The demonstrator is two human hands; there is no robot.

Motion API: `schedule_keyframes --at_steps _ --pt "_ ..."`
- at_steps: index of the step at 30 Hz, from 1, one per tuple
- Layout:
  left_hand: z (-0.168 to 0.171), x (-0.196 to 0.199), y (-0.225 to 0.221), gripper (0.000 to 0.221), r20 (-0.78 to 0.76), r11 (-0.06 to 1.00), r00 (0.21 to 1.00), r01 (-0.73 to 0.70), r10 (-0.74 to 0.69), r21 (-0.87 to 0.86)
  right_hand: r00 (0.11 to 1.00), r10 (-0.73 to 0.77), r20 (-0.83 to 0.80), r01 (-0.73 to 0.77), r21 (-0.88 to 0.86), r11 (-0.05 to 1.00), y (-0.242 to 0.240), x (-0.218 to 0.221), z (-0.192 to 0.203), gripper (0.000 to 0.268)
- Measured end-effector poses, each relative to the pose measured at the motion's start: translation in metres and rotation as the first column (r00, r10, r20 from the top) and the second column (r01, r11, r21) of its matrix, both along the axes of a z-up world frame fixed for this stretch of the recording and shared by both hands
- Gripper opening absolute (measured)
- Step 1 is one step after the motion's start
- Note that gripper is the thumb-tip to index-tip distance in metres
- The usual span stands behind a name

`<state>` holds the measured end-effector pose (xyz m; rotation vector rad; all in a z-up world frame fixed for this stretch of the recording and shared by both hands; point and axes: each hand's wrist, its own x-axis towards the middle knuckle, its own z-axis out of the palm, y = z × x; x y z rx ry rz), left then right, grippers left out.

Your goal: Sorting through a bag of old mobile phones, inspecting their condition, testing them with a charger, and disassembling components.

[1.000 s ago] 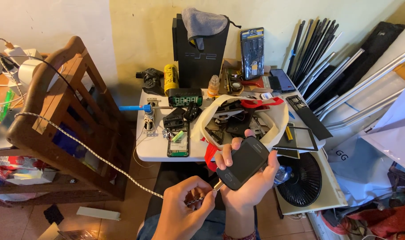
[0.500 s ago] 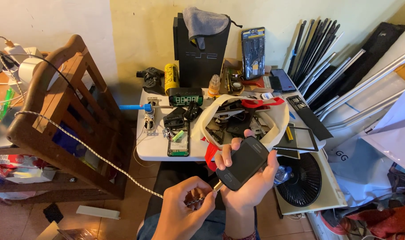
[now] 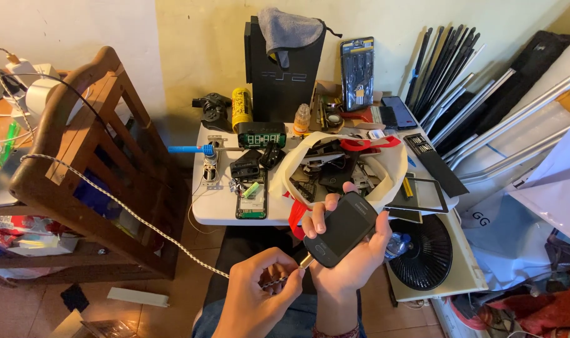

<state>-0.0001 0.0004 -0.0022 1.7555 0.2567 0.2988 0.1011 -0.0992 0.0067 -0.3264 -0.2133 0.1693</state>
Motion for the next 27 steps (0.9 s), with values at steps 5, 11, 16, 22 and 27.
schedule_keyframes --at_steps 5,11,16,22,27 --pt "-0.001 0.0 0.0 0.016 0.005 1.0 1.0 0.011 -0.011 -0.018 1.0 0.007 -0.008 -0.007 0.01 1.0 0.0 0.0 0.0 0.055" --pt "0.0 0.001 0.0 0.02 -0.017 0.999 1.0 0.008 -0.009 -0.034 1.0 0.005 0.001 -0.005 0.005 1.0 0.0 0.0 0.0 0.055" --pt "0.001 0.004 -0.004 0.017 -0.07 0.996 0.997 0.008 -0.014 -0.089 0.994 0.069 0.079 -0.071 0.011 0.997 0.003 -0.006 0.004 0.055" --pt "-0.027 0.009 0.001 0.023 -0.014 0.925 0.999 0.031 -0.039 -0.379 0.973 0.086 0.215 -0.019 -0.296 0.955 0.009 -0.018 0.017 0.063" --pt "-0.028 0.007 0.002 0.015 0.114 0.929 0.988 -0.053 0.101 -0.365 0.95 0.201 0.241 -0.092 -0.399 0.912 0.011 -0.014 0.008 0.072"
